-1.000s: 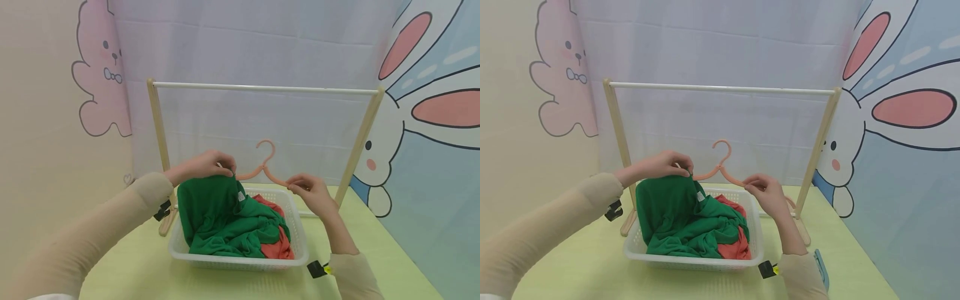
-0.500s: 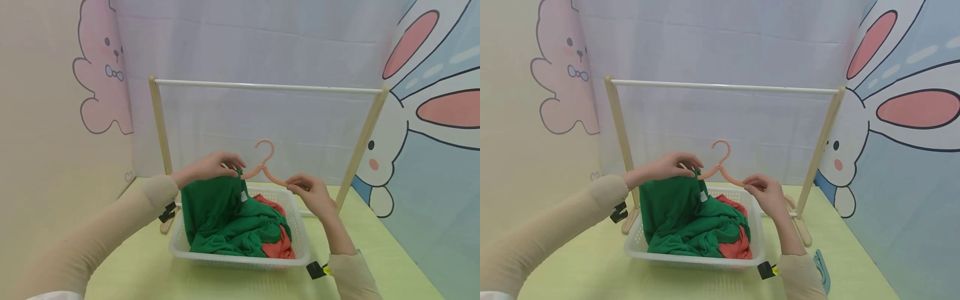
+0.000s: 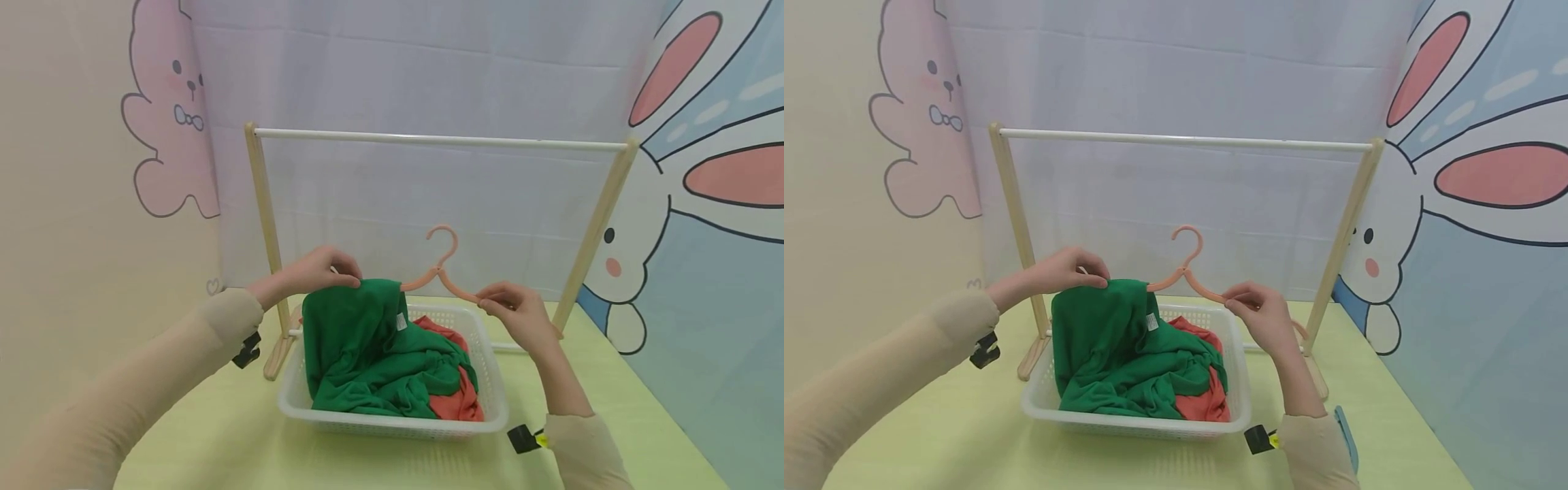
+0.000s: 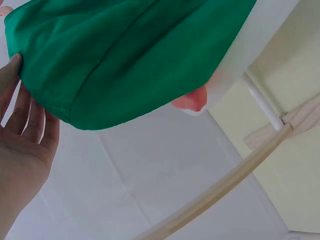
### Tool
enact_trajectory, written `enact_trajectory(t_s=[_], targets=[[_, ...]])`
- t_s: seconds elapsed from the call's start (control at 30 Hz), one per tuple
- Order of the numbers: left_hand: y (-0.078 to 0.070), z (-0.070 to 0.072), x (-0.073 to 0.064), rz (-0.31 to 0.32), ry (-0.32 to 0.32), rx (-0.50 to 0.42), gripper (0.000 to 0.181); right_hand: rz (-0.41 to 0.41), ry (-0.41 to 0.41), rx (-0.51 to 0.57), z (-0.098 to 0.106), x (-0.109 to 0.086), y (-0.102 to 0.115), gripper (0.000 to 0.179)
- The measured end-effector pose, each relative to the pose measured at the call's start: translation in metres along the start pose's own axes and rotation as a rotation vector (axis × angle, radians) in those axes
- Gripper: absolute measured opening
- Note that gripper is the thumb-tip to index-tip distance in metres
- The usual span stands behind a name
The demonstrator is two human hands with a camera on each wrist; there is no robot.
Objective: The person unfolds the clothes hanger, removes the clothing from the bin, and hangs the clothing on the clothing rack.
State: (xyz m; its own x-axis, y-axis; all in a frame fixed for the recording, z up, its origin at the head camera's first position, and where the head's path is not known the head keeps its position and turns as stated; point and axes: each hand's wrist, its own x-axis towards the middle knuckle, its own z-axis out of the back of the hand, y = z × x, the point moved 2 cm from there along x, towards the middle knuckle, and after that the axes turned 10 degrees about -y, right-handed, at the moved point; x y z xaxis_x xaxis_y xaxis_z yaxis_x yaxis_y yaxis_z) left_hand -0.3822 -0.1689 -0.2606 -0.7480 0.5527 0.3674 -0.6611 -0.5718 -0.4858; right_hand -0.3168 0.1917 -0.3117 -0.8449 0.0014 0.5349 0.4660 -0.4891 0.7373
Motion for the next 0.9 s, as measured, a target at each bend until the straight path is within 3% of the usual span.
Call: enact_trajectory(t_s=[0.27, 0.7, 0.9], targets=[[-0.005, -0.003, 0.005, 0.027, -0.08, -0.001, 0.012, 0.007, 0.006, -0.014, -0.004, 0.001, 0.002, 0.017], [-0.033, -0.009, 0.027, -0.01, -0.132, -0.022, 0.016, 0.003, 0.031, 0.01, -0.014, 0.0, 0.011, 0.016], [-0.047, -0.016, 0.035, 0.021, -0.174, -0.036, 0.018, 0.018, 0.02, 0.021, -0.022, 0.0, 0.013, 0.014]])
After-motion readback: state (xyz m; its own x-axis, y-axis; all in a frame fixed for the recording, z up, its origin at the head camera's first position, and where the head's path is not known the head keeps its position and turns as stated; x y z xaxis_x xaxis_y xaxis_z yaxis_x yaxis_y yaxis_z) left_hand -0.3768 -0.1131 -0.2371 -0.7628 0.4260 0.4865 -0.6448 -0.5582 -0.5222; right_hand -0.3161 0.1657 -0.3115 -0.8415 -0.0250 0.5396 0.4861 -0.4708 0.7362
